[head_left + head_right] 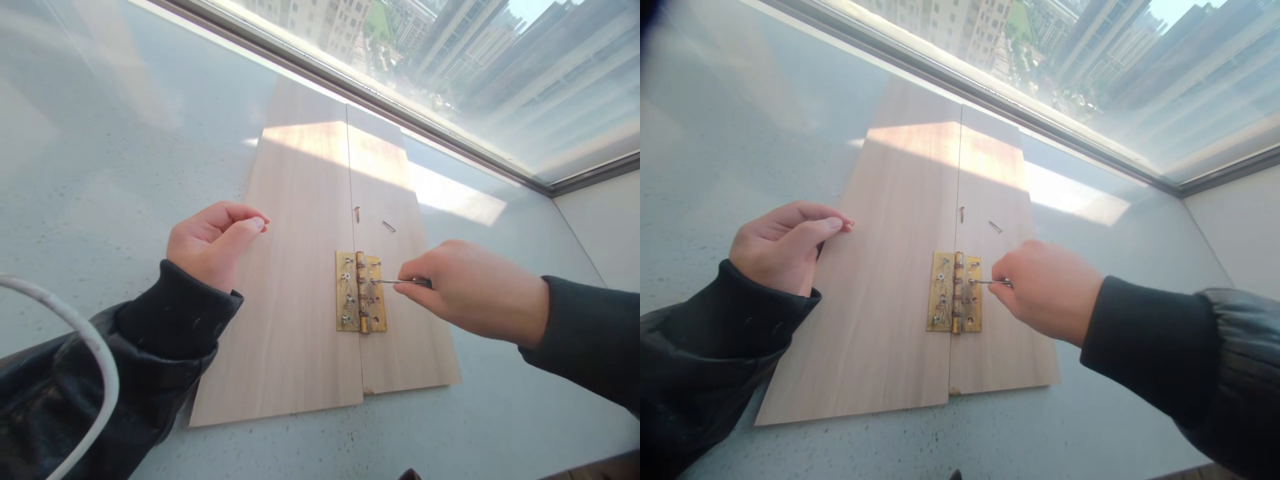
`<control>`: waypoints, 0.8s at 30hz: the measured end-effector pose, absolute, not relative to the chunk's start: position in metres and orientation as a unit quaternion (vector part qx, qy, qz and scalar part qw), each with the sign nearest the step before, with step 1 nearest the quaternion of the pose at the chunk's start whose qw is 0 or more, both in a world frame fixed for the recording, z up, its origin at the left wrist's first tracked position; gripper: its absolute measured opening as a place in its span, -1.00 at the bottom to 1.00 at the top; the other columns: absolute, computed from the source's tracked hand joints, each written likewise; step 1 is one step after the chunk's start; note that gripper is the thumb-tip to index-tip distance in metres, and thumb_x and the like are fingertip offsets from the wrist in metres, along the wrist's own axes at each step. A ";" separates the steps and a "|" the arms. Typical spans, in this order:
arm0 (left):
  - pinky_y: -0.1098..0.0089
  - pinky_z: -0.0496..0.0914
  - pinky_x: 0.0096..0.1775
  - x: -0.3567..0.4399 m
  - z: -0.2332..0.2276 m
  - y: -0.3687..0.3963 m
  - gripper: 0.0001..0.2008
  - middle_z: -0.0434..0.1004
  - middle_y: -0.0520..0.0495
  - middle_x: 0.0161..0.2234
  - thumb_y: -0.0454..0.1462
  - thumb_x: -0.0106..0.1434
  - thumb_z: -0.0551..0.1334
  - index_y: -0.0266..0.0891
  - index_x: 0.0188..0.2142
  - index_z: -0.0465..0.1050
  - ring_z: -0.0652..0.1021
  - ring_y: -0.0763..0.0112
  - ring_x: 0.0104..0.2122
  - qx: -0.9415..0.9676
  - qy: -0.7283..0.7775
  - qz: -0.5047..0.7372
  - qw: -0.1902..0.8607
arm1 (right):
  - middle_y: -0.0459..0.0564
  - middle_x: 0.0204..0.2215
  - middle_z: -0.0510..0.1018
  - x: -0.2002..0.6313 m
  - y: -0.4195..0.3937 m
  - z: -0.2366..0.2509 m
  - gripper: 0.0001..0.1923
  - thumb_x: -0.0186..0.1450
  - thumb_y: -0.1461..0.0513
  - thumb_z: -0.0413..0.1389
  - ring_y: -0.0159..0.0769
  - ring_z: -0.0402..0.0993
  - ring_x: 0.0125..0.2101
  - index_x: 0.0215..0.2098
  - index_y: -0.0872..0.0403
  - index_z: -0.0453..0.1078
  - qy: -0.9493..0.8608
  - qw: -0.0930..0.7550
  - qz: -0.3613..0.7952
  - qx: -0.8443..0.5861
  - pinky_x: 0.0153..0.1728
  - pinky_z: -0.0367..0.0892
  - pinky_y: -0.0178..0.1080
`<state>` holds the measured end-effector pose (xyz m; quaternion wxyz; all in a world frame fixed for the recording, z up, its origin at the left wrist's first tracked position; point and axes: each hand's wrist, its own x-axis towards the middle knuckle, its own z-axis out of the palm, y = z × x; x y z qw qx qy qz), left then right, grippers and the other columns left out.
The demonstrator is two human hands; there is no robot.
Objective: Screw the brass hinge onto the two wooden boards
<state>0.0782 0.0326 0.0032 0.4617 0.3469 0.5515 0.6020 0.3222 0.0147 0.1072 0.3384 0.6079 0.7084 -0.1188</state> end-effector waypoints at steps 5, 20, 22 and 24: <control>0.25 0.40 -0.19 0.079 0.004 0.032 -0.90 0.57 0.06 -0.53 -0.34 -0.03 0.32 -0.10 -0.59 0.57 0.53 0.33 -0.38 0.350 0.553 0.595 0.466 | 0.05 -0.60 0.46 0.326 -0.005 0.100 -0.48 0.44 0.00 -0.15 -0.24 0.36 -0.62 -0.53 0.06 0.38 0.782 0.349 0.145 0.496 -0.63 -0.17 -0.23; 0.31 0.38 -0.27 0.081 0.010 0.029 -0.90 0.55 0.08 -0.54 -0.34 0.04 0.32 -0.11 -0.54 0.56 0.51 0.38 -0.41 0.377 0.584 0.570 0.438 | -0.10 -0.77 0.08 0.323 0.024 0.095 -0.34 0.37 -0.13 -0.21 -0.43 0.00 -0.71 -0.73 0.06 0.14 0.516 0.352 -0.341 0.702 -0.60 -0.03 -0.24; 0.31 0.38 -0.26 0.081 0.009 0.029 -0.90 0.56 0.09 -0.53 -0.34 0.05 0.32 -0.11 -0.55 0.56 0.51 0.38 -0.40 0.376 0.583 0.573 0.436 | -0.17 -0.78 -0.01 0.324 0.021 0.094 -0.36 0.38 -0.15 -0.24 -0.47 -0.11 -0.75 -0.66 0.05 0.20 0.395 0.315 -0.436 0.745 -0.65 -0.16 -0.27; 0.30 0.39 -0.24 0.081 0.008 0.029 -0.89 0.57 0.09 -0.52 -0.35 0.04 0.32 -0.11 -0.55 0.56 0.52 0.38 -0.39 0.374 0.580 0.576 0.439 | -0.21 -0.74 0.02 0.324 0.017 0.094 -0.45 0.39 -0.11 -0.22 -0.48 -0.15 -0.74 -0.55 0.05 0.24 0.342 0.283 -0.465 0.766 -0.65 -0.21 -0.29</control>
